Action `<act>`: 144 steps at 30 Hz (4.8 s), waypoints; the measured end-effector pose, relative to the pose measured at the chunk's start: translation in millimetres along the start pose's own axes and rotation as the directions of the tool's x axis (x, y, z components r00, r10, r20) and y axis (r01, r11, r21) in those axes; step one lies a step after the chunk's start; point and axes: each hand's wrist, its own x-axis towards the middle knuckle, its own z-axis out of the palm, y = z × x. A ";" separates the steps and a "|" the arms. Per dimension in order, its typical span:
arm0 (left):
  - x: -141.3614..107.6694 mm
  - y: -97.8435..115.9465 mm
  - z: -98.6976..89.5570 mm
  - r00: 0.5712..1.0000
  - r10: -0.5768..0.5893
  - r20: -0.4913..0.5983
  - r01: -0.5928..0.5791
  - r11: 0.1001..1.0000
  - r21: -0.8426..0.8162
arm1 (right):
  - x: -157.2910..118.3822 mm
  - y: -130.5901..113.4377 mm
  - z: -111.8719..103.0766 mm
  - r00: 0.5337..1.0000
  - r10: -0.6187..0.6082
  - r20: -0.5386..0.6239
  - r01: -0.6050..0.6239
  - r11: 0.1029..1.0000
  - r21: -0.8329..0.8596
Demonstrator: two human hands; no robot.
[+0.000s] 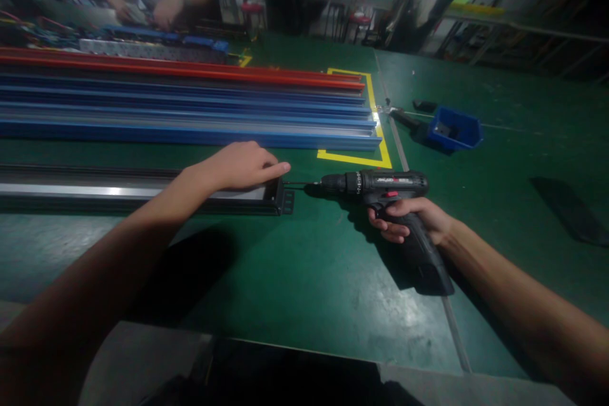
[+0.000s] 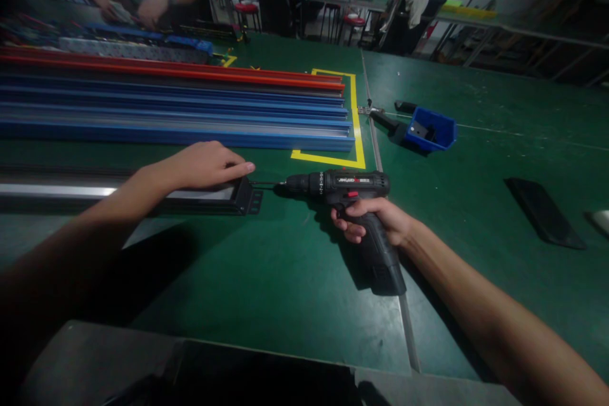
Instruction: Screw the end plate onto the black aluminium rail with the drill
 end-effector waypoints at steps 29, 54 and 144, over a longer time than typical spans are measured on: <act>0.4 -1.4 1.6 1.000 -0.003 0.005 0.003 1.000 -0.014 | 0.3 0.0 0.0 1.000 -0.001 -0.008 0.001 1.000 0.013; 0.4 0.2 0.6 1.000 -0.016 0.003 0.016 1.000 0.001 | 0.5 0.9 -2.3 1.000 -0.014 0.003 0.014 1.000 0.015; 0.2 -0.6 0.1 1.000 -0.011 0.014 0.011 1.000 -0.004 | 0.2 -0.3 1.7 0.999 -0.008 -0.034 0.008 1.000 0.021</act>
